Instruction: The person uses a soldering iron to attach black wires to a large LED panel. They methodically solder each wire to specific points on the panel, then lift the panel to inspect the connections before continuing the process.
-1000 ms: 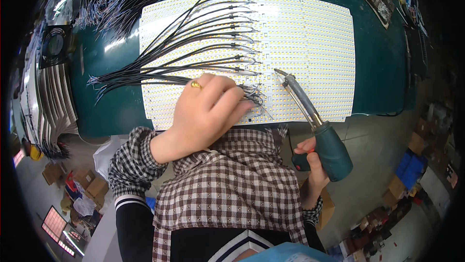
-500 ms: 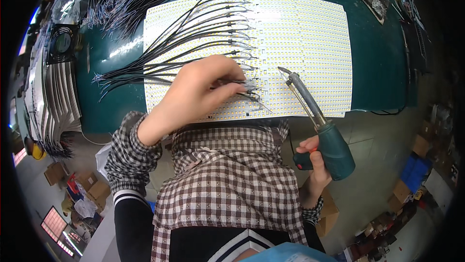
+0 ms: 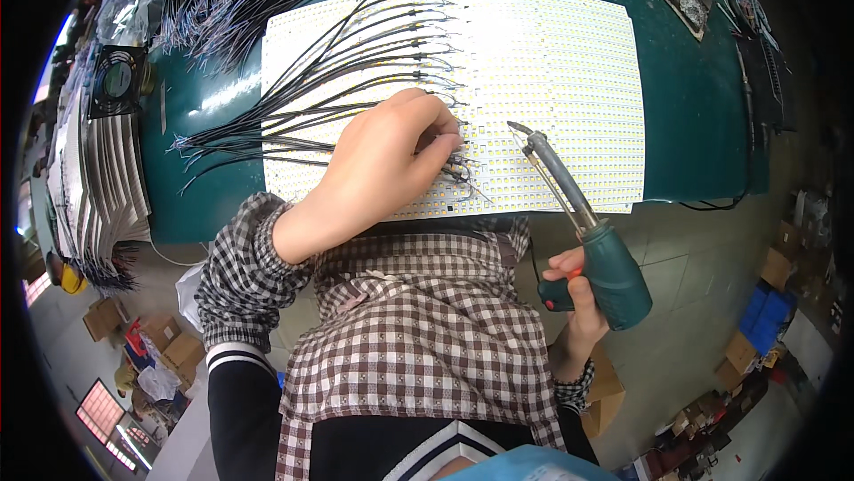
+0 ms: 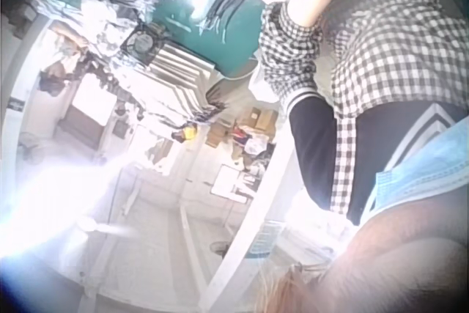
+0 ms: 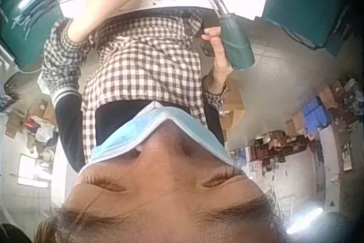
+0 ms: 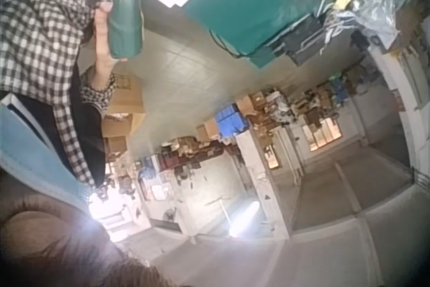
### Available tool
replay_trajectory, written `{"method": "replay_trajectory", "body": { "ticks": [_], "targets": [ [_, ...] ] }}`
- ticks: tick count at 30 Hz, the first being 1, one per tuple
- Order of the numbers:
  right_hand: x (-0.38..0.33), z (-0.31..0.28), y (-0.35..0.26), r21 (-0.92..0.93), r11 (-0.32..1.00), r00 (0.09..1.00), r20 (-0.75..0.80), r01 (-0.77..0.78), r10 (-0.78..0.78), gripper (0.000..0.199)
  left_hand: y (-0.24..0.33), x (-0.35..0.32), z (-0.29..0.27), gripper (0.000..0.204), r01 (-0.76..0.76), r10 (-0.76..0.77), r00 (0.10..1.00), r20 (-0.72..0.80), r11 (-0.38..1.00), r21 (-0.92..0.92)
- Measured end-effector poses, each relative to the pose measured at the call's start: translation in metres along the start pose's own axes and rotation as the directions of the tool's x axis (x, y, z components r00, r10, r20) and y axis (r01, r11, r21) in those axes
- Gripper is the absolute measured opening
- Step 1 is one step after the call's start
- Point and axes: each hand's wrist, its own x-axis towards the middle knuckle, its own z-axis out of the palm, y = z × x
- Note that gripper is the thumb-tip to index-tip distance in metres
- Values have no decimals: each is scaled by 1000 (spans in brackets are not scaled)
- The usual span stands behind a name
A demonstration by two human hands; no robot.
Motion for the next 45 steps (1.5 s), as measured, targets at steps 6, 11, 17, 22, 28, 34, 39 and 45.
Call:
{"method": "replay_trajectory", "body": {
  "ticks": [6, 11, 17, 22, 28, 34, 39, 45],
  "targets": [
    [-3, -6, 8, 133, 991, 1000, 21, -14, 11, 29, 2, -4, 9, 10, 103, -119, 991, -60, 972, -212],
    [-1, -1, 4, 37, 999, 1000, -6, -16, 17, 34, -2, -6, 17, 9, 96, -147, 980, -132, 939, -330],
    [-1, 1, 5, -2, 1000, 1000, -29, 1, -1, 39, -2, 3, 4, 8, 32, -36, 999, -33, 995, -89],
    [-2, -3, 9, 162, 987, 1000, -4, 1, -1, 31, 4, -5, 13, 8, 83, -105, 987, -119, 982, -171],
    [-2, -2, 7, 149, 989, 1000, -14, 4, -2, 32, 5, 1, 6, 9, -9, 11, 998, -68, 1000, 23],
    [0, 1, 8, 156, 988, 999, -26, 24, -20, 33, 0, 6, 15, 11, -38, 43, 994, -102, 998, 53],
    [2, 0, 11, 155, 986, 998, -30, 61, -57, 34, 2, 0, 20, 9, 33, -68, 980, -185, 982, -188],
    [0, -1, 8, 138, 989, 997, -47, 59, -53, 36, -2, 3, 16, 8, -43, 28, 991, -133, 993, -108]
  ]
}}
